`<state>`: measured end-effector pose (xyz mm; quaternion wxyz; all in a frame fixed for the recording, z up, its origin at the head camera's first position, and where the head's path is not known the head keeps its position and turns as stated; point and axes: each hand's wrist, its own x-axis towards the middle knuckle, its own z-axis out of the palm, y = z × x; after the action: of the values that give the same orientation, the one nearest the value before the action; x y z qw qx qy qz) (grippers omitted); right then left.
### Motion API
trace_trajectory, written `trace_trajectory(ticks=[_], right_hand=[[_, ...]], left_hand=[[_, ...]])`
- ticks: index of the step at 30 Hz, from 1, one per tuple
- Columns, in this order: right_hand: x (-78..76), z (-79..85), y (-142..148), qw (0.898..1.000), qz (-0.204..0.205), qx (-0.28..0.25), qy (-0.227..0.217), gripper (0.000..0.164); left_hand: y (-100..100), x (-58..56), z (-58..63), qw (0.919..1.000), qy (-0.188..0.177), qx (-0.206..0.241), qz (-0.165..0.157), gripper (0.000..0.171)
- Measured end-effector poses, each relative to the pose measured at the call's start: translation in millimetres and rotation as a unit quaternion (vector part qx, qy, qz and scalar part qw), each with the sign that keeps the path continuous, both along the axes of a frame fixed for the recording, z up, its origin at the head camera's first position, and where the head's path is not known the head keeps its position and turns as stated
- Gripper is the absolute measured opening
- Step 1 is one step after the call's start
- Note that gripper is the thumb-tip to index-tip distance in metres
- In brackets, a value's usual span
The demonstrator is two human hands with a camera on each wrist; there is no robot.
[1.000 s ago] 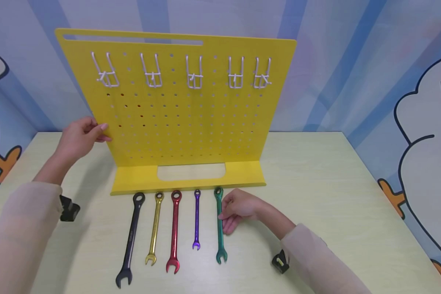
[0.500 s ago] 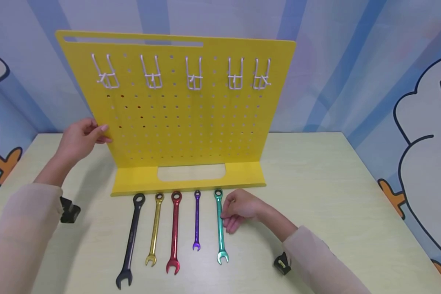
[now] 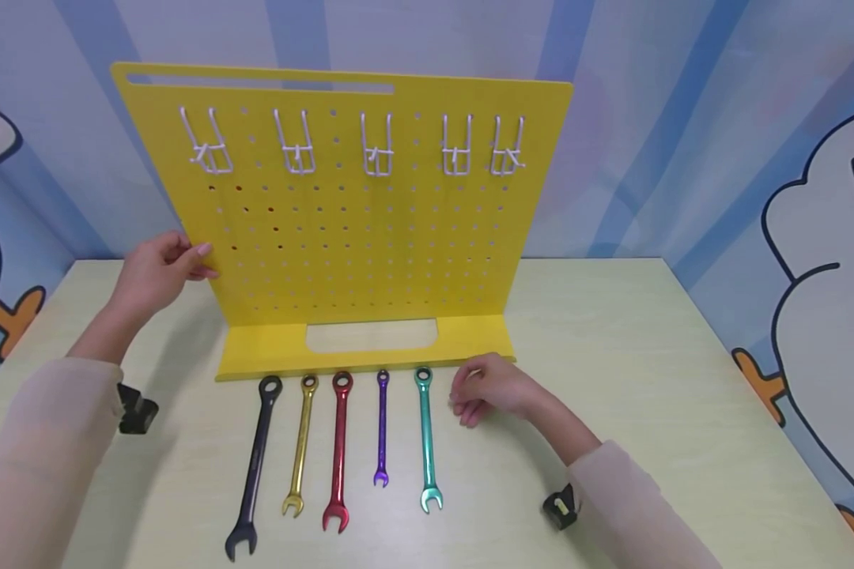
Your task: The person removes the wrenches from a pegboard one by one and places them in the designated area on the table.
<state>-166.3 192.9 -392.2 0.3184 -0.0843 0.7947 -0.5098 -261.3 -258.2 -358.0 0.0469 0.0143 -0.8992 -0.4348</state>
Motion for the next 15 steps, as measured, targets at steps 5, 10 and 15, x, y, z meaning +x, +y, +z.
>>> trace_trajectory(ticks=[5,10,15], right_hand=[[-4.9,4.0,11,1.000,-0.021,-0.006,0.009,0.015],[-7.9,9.4,19,0.998,-0.051,-0.023,0.026,0.016],[-11.2,17.7,27,0.990,-0.104,-0.008,0.098,0.023]], left_hand=[[-3,-4.0,-4.4,1.0000,0.001,0.009,0.000,0.049],[-4,-4.4,-3.6,0.9997,-0.001,0.022,0.004,0.049],[-9,-11.3,-13.8,1.0000,0.002,0.000,0.008,0.054]])
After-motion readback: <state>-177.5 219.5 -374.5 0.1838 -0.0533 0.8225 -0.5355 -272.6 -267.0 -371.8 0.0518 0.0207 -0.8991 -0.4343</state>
